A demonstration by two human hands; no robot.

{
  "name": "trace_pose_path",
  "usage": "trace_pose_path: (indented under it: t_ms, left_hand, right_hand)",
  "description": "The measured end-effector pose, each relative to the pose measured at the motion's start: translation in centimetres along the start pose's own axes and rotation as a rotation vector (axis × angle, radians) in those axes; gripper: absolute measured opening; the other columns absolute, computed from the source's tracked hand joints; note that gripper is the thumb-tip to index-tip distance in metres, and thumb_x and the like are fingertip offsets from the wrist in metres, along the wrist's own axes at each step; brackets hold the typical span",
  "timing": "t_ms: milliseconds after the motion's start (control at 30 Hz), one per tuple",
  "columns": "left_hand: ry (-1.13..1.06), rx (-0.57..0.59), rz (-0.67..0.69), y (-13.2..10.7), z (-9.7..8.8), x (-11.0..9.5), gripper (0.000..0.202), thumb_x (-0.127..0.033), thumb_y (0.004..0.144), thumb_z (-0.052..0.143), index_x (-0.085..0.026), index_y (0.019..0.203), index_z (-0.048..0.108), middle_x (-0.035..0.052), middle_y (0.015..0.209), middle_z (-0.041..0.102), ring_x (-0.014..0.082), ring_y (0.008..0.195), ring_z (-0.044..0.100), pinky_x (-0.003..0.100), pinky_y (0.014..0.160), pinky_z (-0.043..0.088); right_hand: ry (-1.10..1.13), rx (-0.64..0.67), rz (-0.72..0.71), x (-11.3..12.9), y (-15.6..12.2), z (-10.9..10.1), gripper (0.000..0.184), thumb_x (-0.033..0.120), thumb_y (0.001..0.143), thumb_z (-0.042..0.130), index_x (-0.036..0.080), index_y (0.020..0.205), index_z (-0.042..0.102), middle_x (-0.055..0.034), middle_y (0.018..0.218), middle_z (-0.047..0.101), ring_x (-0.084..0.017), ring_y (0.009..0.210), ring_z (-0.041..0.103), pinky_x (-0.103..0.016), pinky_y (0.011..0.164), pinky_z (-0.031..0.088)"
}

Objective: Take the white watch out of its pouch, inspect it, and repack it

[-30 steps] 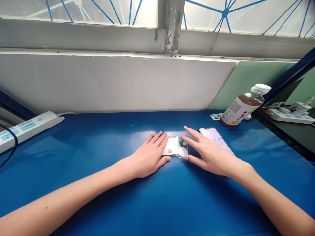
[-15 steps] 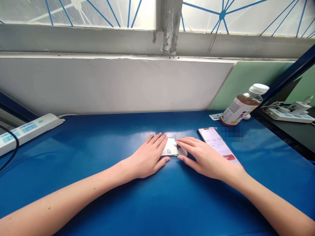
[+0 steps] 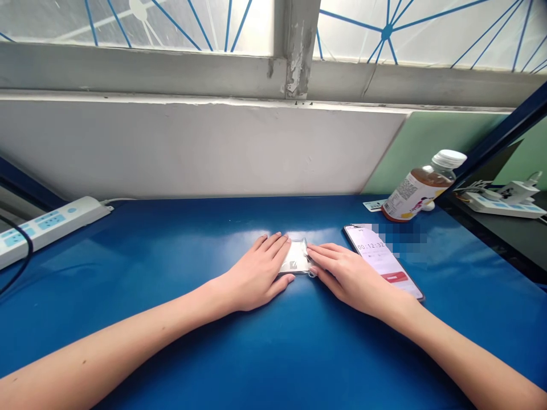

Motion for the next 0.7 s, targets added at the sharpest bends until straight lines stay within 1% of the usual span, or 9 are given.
trace_pose_path:
  t_ms: [133, 233, 400, 567, 700]
  left_hand:
    - [-0.004, 0.001, -0.004, 0.1, 0.0, 0.1, 0.066, -0.049, 0.101, 0.035, -0.006, 0.15, 0.027, 0.0193, 0.157, 0.028, 0.0348, 0.146, 0.025, 0.049, 0.117, 0.023]
    - [-0.002, -0.004, 0.004, 0.1, 0.1, 0.1, 0.065, -0.048, 0.101, 0.035, -0.005, 0.15, 0.028, 0.0198, 0.157, 0.028, 0.035, 0.145, 0.025, 0.049, 0.117, 0.023]
    - [0.001, -0.03, 0.015, 0.1, -0.1, 0.0, 0.064, -0.048, 0.101, 0.035, -0.007, 0.149, 0.029, 0.0193, 0.156, 0.031, 0.0347, 0.145, 0.027, 0.048, 0.117, 0.023]
    - [0.008, -0.025, 0.016, 0.0, -0.1, -0.1, 0.063, -0.047, 0.1, 0.036, -0.007, 0.149, 0.029, 0.0191, 0.156, 0.031, 0.0344, 0.144, 0.028, 0.048, 0.117, 0.024]
    - [-0.001, -0.035, 0.02, 0.1, -0.1, -0.1, 0.063, -0.048, 0.101, 0.036, -0.008, 0.149, 0.029, 0.0188, 0.156, 0.031, 0.034, 0.144, 0.028, 0.049, 0.116, 0.024]
  right_hand:
    - [0.009, -0.078, -0.017, 0.3, 0.0, -0.5, 0.028, 0.021, 0.099, 0.046, 0.013, 0.116, 0.066, -0.0137, 0.118, 0.072, -0.028, 0.107, 0.067, -0.044, 0.089, 0.057]
    - [0.019, -0.102, -0.02, 0.3, 0.0, -0.8, 0.026, 0.021, 0.098, 0.047, 0.015, 0.114, 0.067, -0.0117, 0.115, 0.073, -0.027, 0.106, 0.067, -0.043, 0.089, 0.056]
    - [0.034, -0.066, 0.003, 0.1, 0.1, -0.5, 0.029, 0.019, 0.097, 0.048, 0.014, 0.121, 0.063, -0.0127, 0.121, 0.069, -0.028, 0.115, 0.061, -0.044, 0.095, 0.054]
    - [0.06, -0.057, 0.021, -0.2, 0.0, 0.0, 0.034, 0.02, 0.097, 0.047, 0.011, 0.128, 0.059, -0.0157, 0.131, 0.064, -0.03, 0.127, 0.053, -0.046, 0.101, 0.051]
    - [0.109, -0.069, 0.016, -0.4, 0.0, 0.3, 0.036, 0.02, 0.097, 0.047, 0.011, 0.13, 0.058, -0.0163, 0.132, 0.063, -0.029, 0.128, 0.053, -0.047, 0.105, 0.049]
Point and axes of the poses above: each hand's wrist, its own y-axis towards the middle knuckle, its own z-axis out of the palm, x = y × z, the point moved 10 cm from there along y, towards the middle knuckle
